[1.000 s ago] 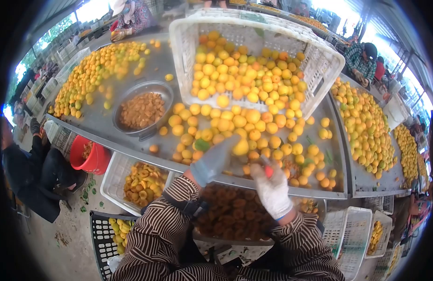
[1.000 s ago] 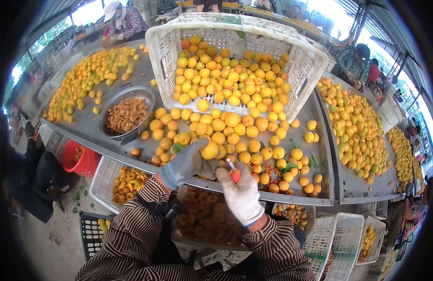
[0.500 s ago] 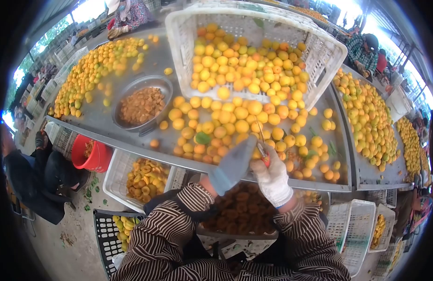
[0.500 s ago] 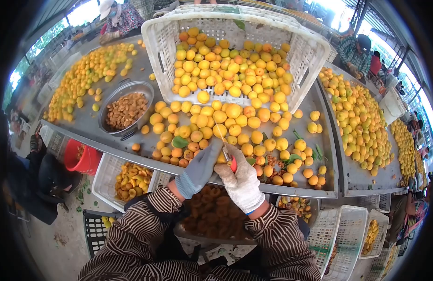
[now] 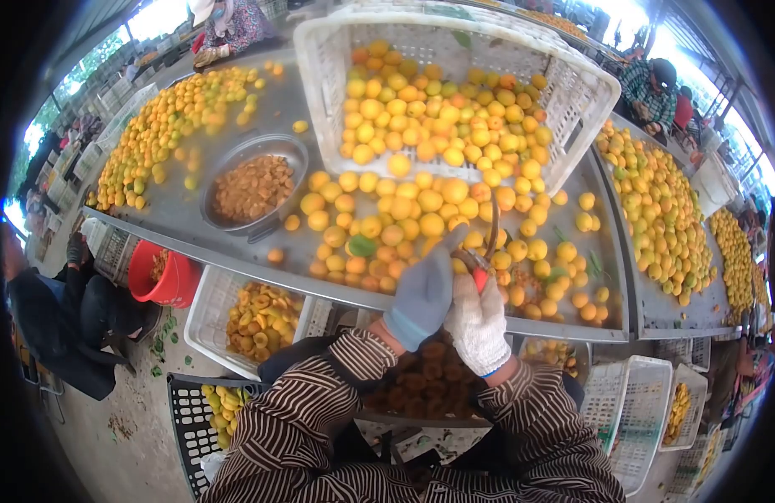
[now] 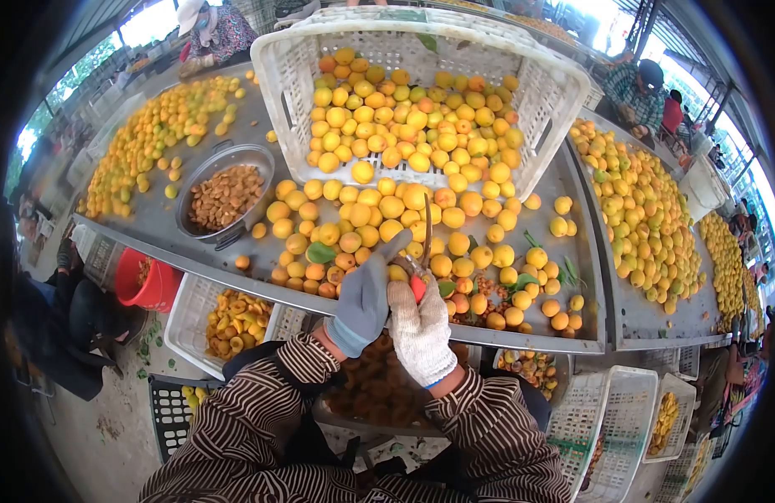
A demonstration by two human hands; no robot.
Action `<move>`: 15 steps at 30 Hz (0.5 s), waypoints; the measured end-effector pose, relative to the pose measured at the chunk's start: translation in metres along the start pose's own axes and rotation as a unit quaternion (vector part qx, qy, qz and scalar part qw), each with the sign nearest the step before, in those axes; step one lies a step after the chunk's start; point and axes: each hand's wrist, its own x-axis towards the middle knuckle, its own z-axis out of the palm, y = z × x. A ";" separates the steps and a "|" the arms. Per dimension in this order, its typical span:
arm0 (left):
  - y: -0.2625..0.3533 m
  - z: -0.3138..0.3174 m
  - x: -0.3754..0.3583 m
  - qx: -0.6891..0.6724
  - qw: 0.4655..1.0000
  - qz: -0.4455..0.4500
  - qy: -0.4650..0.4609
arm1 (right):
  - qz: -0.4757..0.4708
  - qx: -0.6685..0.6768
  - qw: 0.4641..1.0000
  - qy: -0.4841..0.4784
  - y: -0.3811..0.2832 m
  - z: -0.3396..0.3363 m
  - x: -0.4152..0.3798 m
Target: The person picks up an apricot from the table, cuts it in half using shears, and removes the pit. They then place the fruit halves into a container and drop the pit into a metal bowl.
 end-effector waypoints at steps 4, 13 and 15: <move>0.000 0.002 0.000 -0.011 1.000 -0.006 0.000 | -0.018 0.040 0.999 0.001 -0.001 0.004 0.000; 0.001 0.004 0.007 0.014 1.000 -0.022 -0.006 | 0.180 0.172 0.968 0.011 -0.021 -0.004 0.003; -0.001 0.005 0.010 -0.081 0.997 -0.015 0.003 | 0.123 0.232 0.965 -0.019 -0.019 -0.010 0.005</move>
